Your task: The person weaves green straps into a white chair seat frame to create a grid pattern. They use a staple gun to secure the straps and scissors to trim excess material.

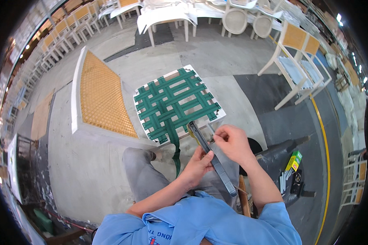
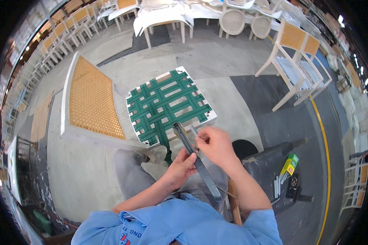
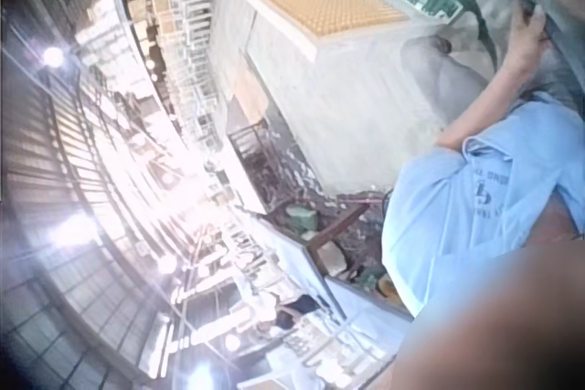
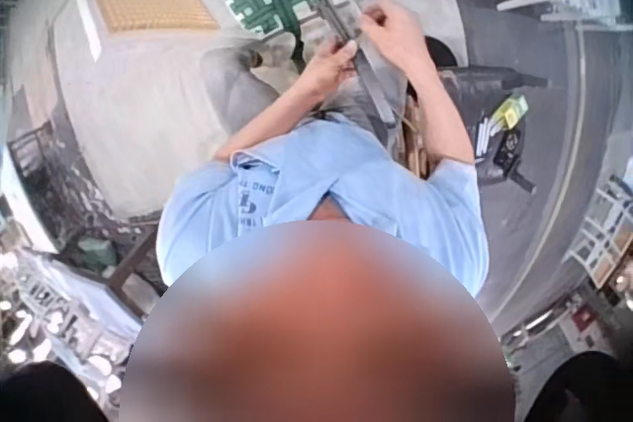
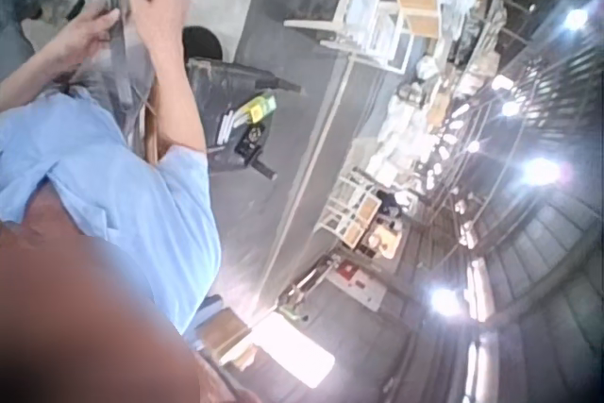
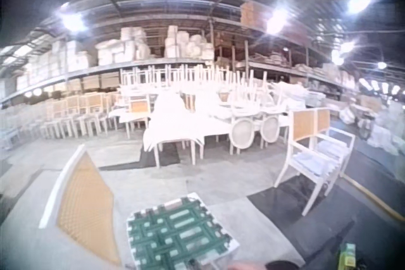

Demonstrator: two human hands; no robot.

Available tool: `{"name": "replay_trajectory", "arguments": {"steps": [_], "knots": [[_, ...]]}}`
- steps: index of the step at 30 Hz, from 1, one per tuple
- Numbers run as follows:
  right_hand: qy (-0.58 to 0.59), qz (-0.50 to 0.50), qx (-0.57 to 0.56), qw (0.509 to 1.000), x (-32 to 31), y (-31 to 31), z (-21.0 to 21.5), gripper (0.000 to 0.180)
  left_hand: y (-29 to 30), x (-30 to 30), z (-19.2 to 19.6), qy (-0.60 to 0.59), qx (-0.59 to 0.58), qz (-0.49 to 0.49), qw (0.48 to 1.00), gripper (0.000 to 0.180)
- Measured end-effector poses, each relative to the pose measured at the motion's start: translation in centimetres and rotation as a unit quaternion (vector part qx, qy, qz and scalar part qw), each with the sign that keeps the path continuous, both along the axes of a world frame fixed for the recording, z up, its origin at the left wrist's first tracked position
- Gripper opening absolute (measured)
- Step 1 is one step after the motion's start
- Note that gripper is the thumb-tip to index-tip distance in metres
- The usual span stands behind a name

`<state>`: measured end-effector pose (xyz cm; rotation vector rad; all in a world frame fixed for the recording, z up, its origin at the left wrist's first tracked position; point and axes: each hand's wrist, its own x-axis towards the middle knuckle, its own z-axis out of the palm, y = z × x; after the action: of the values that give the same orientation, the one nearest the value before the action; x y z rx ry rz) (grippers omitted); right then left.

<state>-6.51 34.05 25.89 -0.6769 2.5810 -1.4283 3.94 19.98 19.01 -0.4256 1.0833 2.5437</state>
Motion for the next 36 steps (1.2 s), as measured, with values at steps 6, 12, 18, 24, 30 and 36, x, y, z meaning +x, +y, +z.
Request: {"name": "replay_trajectory", "arguments": {"steps": [6,12,18,24,30,36], "knots": [[0.095,0.112,0.135,0.98,-0.4,-4.4,0.9,0.016,0.6,0.2,1.8,0.014,-0.091,0.02,0.996,0.047],[0.178,0.094,0.198,0.959,0.4,-6.4,0.0,0.014,1.0,0.7,1.9,0.027,-0.103,0.074,0.992,0.044],[-0.025,0.016,0.004,1.0,-1.2,-3.9,-1.7,0.03,-0.4,1.7,2.5,0.034,-0.097,0.074,0.992,0.045],[-0.552,0.047,-0.201,0.808,-1.3,-1.6,-9.5,0.063,-1.3,1.6,3.9,0.062,-0.094,0.047,0.993,0.039],[-0.582,0.016,-0.375,0.721,0.1,-4.3,-11.1,0.055,-2.1,1.7,2.3,0.005,-0.038,0.065,0.997,0.035],[-0.434,-0.105,-0.358,0.82,-3.3,-3.9,-7.3,0.056,-1.8,3.5,2.6,0.006,-0.166,0.003,0.986,0.061]]}}
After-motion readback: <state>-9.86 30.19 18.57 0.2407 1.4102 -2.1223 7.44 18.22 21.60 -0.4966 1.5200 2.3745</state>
